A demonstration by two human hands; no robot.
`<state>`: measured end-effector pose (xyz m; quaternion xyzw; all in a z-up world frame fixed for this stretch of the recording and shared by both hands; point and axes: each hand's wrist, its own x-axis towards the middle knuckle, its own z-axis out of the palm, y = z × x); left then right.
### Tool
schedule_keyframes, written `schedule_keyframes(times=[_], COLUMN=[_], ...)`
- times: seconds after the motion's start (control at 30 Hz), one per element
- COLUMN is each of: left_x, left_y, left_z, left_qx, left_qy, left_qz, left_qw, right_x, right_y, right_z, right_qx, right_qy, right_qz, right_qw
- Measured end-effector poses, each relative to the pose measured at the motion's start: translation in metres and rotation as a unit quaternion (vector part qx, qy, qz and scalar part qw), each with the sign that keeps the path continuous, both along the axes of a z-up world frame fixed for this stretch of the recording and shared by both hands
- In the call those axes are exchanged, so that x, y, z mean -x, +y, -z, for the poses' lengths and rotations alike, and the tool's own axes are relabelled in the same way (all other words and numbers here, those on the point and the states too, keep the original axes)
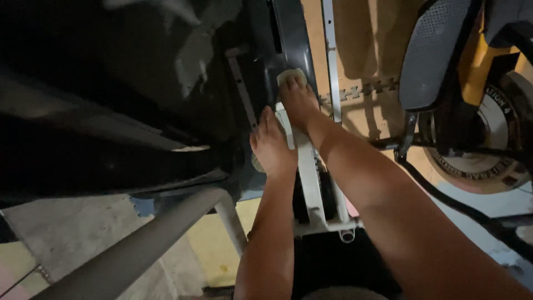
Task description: Cleaning and wiping down various gym machines using a spray bottle and a cloth.
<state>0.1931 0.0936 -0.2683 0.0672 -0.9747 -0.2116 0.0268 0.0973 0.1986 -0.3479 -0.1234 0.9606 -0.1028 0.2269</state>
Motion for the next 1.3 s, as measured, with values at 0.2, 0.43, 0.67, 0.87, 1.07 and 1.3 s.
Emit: schedule_keyframes(times=[0.2, 0.43, 0.67, 0.87, 1.07, 1.3], left_x=[0.008, -0.020, -0.049, -0.077, -0.094, -0.118], left_y=[0.005, -0.001, -0.006, -0.017, -0.032, -0.035], left_z=[-0.030, -0.045, -0.064, -0.063, -0.074, -0.044], left_qx=[0.019, 0.034, -0.054, -0.079, -0.067, -0.161], left_qy=[-0.113, -0.166, -0.152, -0.133, -0.148, 0.011], left_qz=[0.013, 0.022, -0.001, 0.009, 0.020, 0.064], left_qw=[0.993, 0.985, 0.987, 0.988, 0.987, 0.985], right_x=[0.034, -0.080, -0.211, -0.132, -0.088, -0.242], right_y=[-0.003, 0.005, 0.013, 0.001, -0.009, -0.004], right_z=[0.004, -0.045, -0.073, -0.071, -0.063, -0.095], right_qx=[0.021, -0.015, 0.125, -0.009, 0.043, 0.016], right_qy=[-0.116, -0.023, 0.051, -0.034, 0.009, 0.087], right_qz=[0.037, -0.021, -0.018, -0.008, 0.050, 0.005], right_qw=[0.992, 0.999, 0.991, 0.999, 0.998, 0.996])
